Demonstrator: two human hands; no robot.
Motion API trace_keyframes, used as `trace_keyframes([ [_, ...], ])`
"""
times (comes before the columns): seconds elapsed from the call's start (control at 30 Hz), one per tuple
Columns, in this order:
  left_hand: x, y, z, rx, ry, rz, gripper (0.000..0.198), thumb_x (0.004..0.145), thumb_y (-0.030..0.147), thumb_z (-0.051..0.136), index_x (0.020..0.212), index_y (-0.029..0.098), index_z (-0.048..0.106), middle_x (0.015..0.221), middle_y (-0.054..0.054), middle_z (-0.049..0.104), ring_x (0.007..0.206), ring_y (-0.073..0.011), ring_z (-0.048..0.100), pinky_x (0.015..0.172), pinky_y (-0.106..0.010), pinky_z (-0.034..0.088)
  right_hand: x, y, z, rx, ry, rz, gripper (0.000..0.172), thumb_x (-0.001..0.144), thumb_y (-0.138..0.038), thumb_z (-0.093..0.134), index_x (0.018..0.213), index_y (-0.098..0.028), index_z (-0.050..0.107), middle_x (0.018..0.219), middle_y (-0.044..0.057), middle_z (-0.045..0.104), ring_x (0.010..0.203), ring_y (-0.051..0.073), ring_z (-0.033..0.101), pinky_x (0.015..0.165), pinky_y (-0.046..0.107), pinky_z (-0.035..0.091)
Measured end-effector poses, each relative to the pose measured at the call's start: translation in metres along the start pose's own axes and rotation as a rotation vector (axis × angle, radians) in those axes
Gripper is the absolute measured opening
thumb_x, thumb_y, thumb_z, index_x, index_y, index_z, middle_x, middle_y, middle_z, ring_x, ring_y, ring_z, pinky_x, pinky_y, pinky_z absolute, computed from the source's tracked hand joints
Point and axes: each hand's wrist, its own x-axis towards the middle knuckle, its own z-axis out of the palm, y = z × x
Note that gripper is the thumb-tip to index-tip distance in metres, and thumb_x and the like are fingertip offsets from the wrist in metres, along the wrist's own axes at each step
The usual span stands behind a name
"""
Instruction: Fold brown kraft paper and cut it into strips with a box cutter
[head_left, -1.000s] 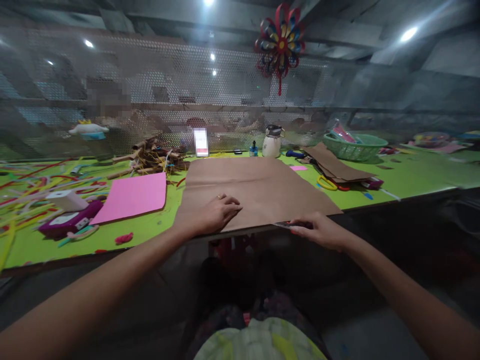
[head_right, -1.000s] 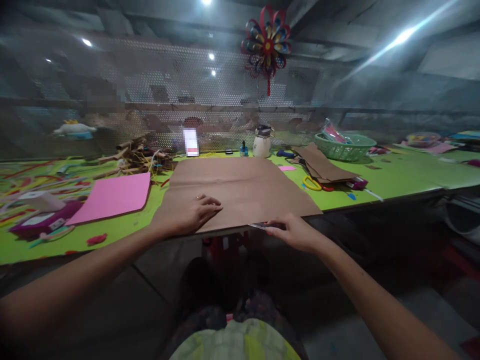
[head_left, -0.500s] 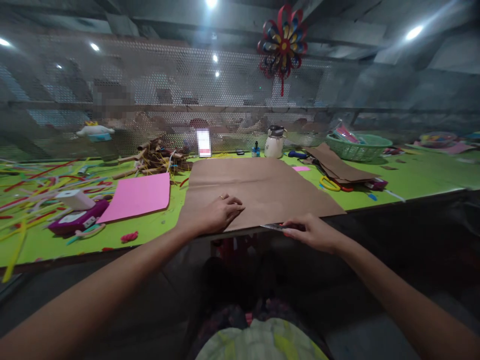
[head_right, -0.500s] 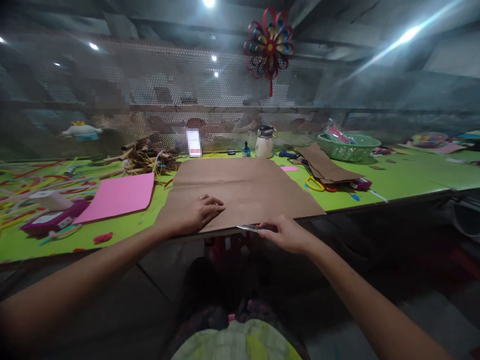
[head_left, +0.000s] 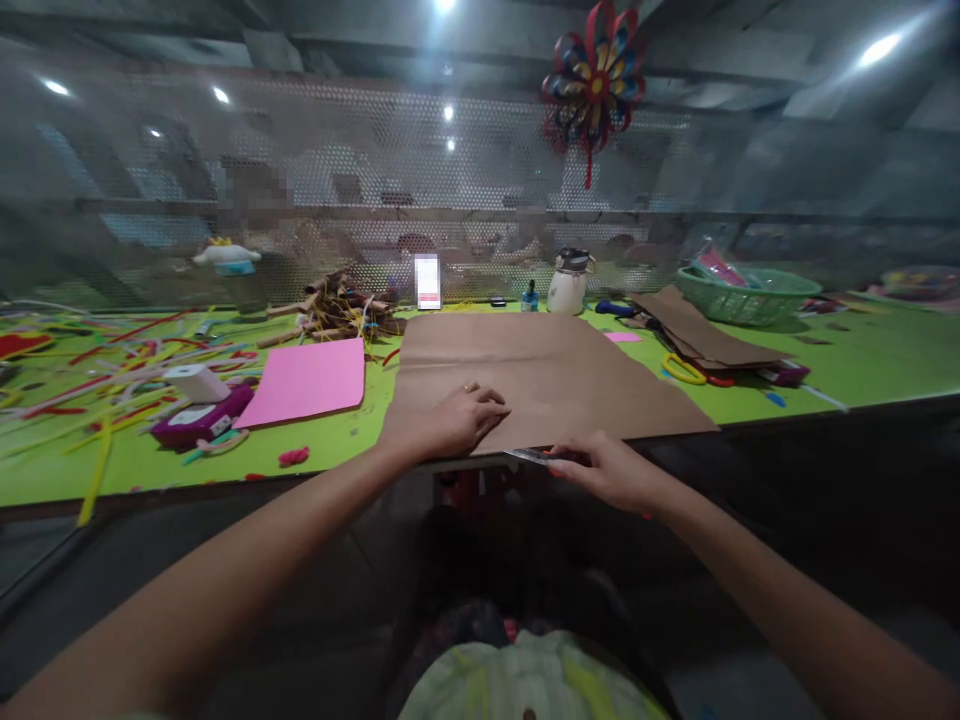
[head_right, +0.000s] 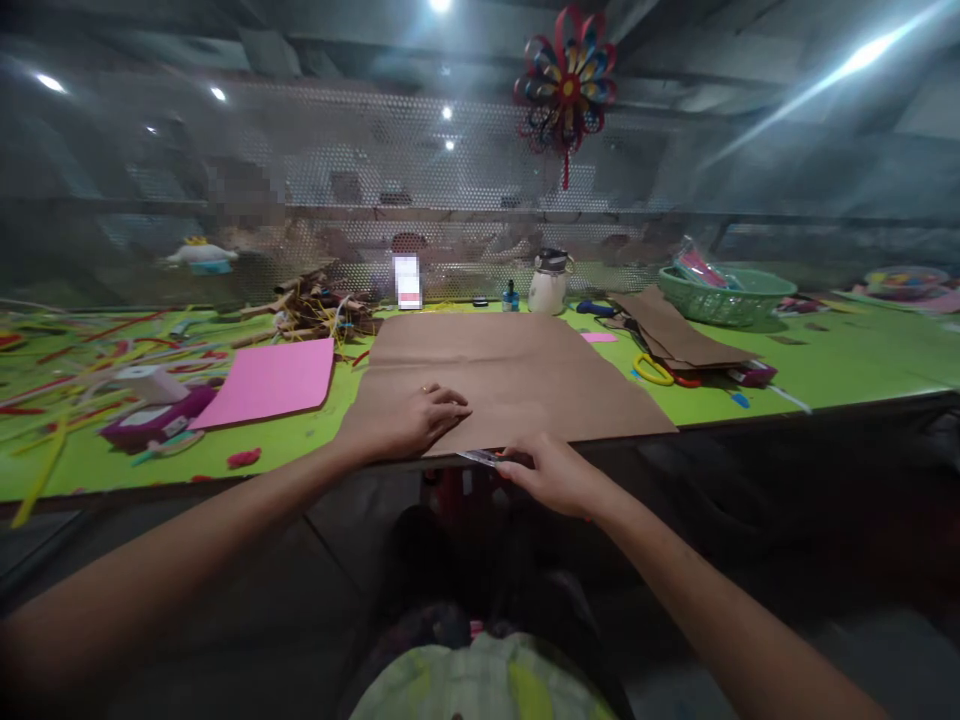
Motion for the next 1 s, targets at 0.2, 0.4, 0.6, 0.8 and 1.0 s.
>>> trace_keyframes([
  [0.2, 0.000, 0.002, 0.000, 0.014, 0.001, 0.020, 0.039, 0.098, 0.031, 0.031, 0.110, 0.016, 0.065, 0.109, -0.011, 0.063, 0.099, -0.0194, 0.055, 0.092, -0.037, 0.036, 0.007, -0.014, 0.007, 0.004, -0.033, -0.022, 0.028, 0.087, -0.033, 0.051, 0.097, -0.016, 0.071, 0.087, 0.005, 0.071, 0.077, 0.018, 0.060, 0.066, 0.026, 0.039],
  [0.4, -0.001, 0.003, -0.001, 0.019, 0.003, 0.024, 0.037, 0.098, 0.029, 0.033, 0.109, 0.016, 0.065, 0.110, -0.012, 0.063, 0.099, -0.0199, 0.054, 0.091, -0.036, 0.037, 0.010, -0.023, 0.014, -0.032, -0.046, -0.016, 0.028, 0.088, -0.034, 0.050, 0.091, -0.016, 0.070, 0.078, 0.003, 0.069, 0.070, 0.017, 0.057, 0.060, 0.026, 0.036],
  [0.6, -0.002, 0.002, 0.001, 0.030, 0.010, 0.027, 0.035, 0.097, 0.028, 0.036, 0.110, 0.015, 0.065, 0.109, -0.012, 0.063, 0.097, -0.0199, 0.053, 0.090, -0.035, 0.037, 0.013, -0.025, 0.018, 0.014, -0.060, -0.014, 0.028, 0.087, -0.034, 0.050, 0.094, -0.016, 0.070, 0.084, 0.005, 0.070, 0.076, 0.018, 0.059, 0.065, 0.026, 0.038],
  [0.8, -0.003, 0.001, 0.004, 0.009, 0.034, 0.044, 0.033, 0.097, 0.027, 0.036, 0.106, 0.016, 0.066, 0.108, -0.011, 0.063, 0.099, -0.0197, 0.054, 0.092, -0.036, 0.035, 0.017, -0.032, 0.026, 0.030, -0.053, -0.015, 0.028, 0.087, -0.035, 0.050, 0.091, -0.015, 0.070, 0.079, 0.004, 0.068, 0.070, 0.016, 0.057, 0.061, 0.025, 0.036],
  [1.0, 0.002, 0.002, 0.003, 0.005, 0.018, 0.039, 0.032, 0.096, 0.026, 0.037, 0.105, 0.015, 0.067, 0.107, -0.013, 0.063, 0.098, -0.0208, 0.054, 0.090, -0.036, 0.037, 0.019, -0.033, 0.030, 0.051, -0.049, -0.021, 0.030, 0.086, -0.036, 0.050, 0.091, -0.015, 0.070, 0.077, 0.003, 0.067, 0.068, 0.015, 0.055, 0.059, 0.025, 0.035],
])
